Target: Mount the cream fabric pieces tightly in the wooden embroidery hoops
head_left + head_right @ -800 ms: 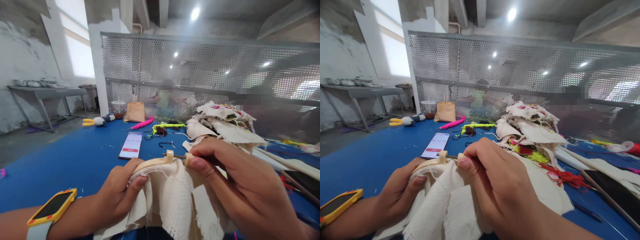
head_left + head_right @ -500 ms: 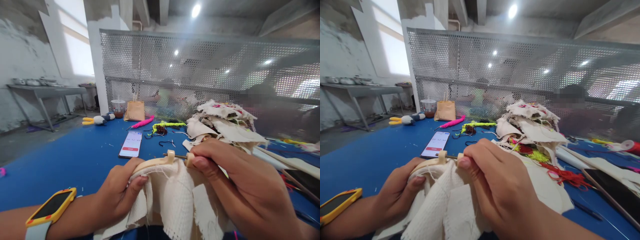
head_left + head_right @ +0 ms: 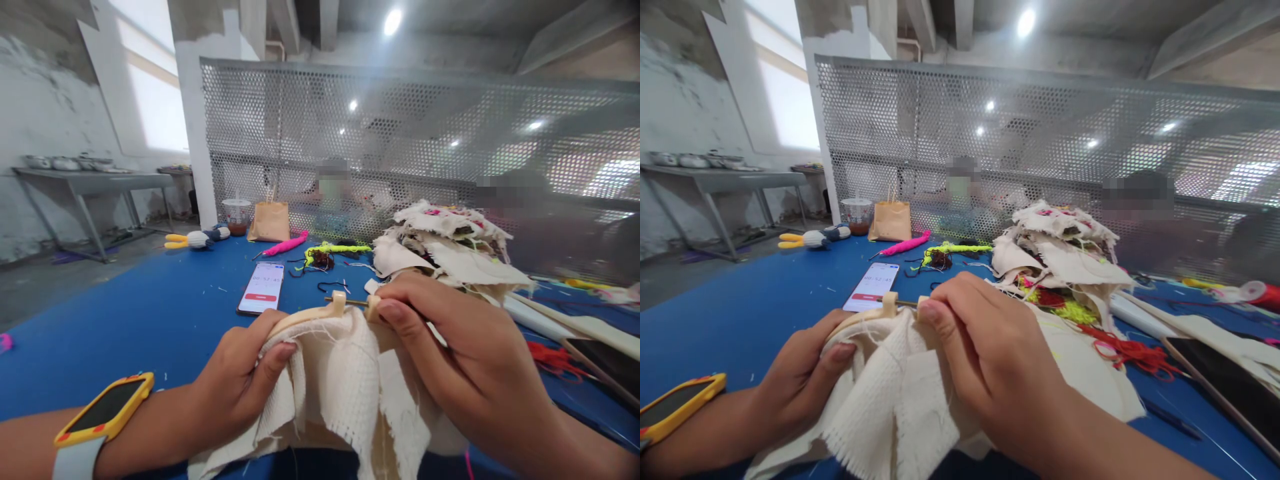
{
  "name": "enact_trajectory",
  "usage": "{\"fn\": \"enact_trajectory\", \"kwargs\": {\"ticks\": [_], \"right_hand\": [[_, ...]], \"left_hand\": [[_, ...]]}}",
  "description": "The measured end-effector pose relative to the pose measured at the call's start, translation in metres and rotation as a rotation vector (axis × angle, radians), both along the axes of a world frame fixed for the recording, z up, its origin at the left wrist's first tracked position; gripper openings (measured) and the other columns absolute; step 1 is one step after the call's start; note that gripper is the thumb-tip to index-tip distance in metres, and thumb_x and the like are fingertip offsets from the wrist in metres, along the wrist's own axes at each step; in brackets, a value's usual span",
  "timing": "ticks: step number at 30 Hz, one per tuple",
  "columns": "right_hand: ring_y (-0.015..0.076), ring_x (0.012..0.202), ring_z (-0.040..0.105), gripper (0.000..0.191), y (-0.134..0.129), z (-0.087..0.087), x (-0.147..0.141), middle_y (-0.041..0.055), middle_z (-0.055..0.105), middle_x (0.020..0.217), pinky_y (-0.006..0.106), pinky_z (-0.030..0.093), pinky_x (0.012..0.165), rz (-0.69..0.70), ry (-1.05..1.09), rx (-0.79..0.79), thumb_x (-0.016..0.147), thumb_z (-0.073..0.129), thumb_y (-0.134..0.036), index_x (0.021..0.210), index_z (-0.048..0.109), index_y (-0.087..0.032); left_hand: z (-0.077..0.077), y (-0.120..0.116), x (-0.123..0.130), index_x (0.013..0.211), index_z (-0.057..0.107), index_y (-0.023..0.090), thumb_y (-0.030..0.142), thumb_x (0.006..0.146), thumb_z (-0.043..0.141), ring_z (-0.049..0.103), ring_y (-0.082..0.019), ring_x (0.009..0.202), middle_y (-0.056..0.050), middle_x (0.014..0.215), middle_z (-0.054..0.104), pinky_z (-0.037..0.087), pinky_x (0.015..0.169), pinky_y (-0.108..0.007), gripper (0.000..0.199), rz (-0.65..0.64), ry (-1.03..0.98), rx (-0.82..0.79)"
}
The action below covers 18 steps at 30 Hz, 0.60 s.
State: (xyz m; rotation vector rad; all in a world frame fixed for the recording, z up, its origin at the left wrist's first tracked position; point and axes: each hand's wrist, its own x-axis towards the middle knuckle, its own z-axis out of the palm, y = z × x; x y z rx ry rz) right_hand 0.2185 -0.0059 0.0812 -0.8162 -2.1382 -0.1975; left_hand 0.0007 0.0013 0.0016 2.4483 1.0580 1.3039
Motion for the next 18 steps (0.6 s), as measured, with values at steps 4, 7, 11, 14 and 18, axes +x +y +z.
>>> {"fn": "enact_trajectory", "kwargs": {"ticks": [4,7,11,14,18], "right_hand": [[0.0112,0.057,0.056,0.012,-0.001,0.005,0.003,-0.0005,0.061,0.069,0.02,0.043,0.048,-0.032,0.068,-0.128,0.089,0.055,-0.025,0.079,0.058,-0.02],[0.0127,0.06,0.058,0.01,-0.003,0.007,0.004,0.0009,0.062,0.072,0.021,0.044,0.049,-0.052,0.089,-0.096,0.087,0.058,-0.026,0.08,0.059,-0.02],[0.0129,0.059,0.057,0.012,0.002,0.003,0.004,0.0013,0.061,0.069,0.023,0.044,0.052,-0.022,0.014,0.007,0.089,0.054,-0.021,0.077,0.058,-0.019],[0.014,0.061,0.057,0.021,0.009,0.001,0.004,0.0025,0.061,0.069,0.025,0.044,0.056,0.037,-0.049,0.073,0.093,0.043,-0.018,0.076,0.056,-0.019],[0.0121,0.057,0.053,0.027,0.012,0.009,0.007,0.0002,0.057,0.062,0.023,0.041,0.053,0.066,-0.09,0.003,0.093,0.042,-0.017,0.068,0.053,-0.019]], "left_hand": [[-0.003,-0.001,0.0,0.119,0.048,0.024,0.028,0.097,0.038,0.066,-0.012,0.078,-0.001,0.098,0.069,0.05,0.068,-0.02,0.025,0.066,-0.014,0.051],[-0.006,-0.002,-0.001,0.135,0.035,0.027,0.026,0.096,0.04,0.067,-0.014,0.09,-0.005,0.121,0.063,0.052,0.072,-0.021,0.039,0.069,-0.042,0.086],[-0.006,-0.003,0.0,0.135,0.035,0.029,0.02,0.096,0.041,0.069,-0.012,0.085,-0.004,0.118,0.067,0.053,0.069,-0.018,0.041,0.017,-0.048,0.12],[-0.002,-0.003,0.001,0.136,0.035,0.03,0.017,0.095,0.042,0.069,-0.01,0.074,-0.002,0.108,0.071,0.053,0.067,-0.016,0.044,-0.002,-0.04,0.171],[0.004,-0.002,0.003,0.137,0.035,0.03,0.014,0.093,0.043,0.07,-0.009,0.076,-0.001,0.111,0.07,0.053,0.068,-0.014,0.047,0.006,-0.011,0.176]]}}
